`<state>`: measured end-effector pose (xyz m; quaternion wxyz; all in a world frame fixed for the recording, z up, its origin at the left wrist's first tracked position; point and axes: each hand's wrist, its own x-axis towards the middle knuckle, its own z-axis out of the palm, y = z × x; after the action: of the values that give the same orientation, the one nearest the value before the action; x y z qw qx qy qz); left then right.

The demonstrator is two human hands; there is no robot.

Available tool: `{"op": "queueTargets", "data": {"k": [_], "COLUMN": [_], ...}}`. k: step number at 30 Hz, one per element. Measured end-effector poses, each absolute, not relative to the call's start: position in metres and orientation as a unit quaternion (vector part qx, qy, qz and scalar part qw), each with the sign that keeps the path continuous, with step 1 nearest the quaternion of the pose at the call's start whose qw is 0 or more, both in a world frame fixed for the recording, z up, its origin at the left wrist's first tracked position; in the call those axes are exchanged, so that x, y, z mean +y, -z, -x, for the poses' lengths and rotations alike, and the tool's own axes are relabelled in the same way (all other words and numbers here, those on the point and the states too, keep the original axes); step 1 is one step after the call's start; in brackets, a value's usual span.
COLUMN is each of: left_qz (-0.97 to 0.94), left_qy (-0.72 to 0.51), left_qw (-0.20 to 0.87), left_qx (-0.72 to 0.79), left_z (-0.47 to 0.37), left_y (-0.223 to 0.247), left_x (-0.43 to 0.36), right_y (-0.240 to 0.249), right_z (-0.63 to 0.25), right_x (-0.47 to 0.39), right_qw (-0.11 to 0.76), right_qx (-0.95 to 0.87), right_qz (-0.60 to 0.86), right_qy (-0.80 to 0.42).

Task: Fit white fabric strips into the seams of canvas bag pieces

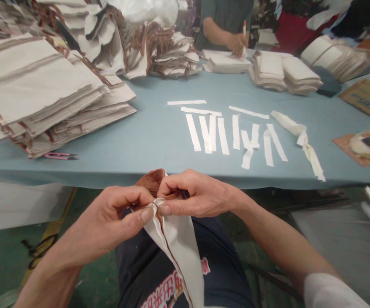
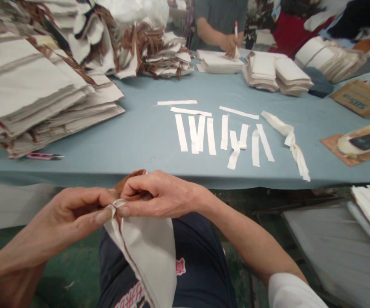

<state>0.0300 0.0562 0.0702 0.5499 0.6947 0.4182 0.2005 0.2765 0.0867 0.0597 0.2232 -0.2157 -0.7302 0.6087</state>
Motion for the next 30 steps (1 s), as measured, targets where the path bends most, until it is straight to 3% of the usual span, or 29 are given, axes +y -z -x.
{"op": "queueTargets", "data": {"k": [9,19,26,30], "left_qz": [-0.722,-0.772,-0.724,-0.729], "left_qy": [-0.237,-0.171,-0.189,-0.196], "left_qw": [0.509,0.403,0.482,0.463], "left_qx": [0.404,0.46,0.455,0.464], "left_z": [-0.032,-0.036,-0.037,-0.039], "left_y": [-0.071,-0.084,-0.073,-0.073], "left_x": [0.057,0.057,0.062,0.064], "right_y": [-0.062,-0.058,-0.046,-0.046], "right_z": [-0.272,-0.268,-0.272,-0.274], "right_x": [0.078,0.075,0.081,0.082], "right_qw": [0.256,0.253,0.248,0.254], "right_qx": [-0.738,-0.769,-0.712,-0.721], "right_qz": [0.247,0.322,0.32,0.313], "right_qy": [-0.574,-0.49,-0.573,-0.564]}}
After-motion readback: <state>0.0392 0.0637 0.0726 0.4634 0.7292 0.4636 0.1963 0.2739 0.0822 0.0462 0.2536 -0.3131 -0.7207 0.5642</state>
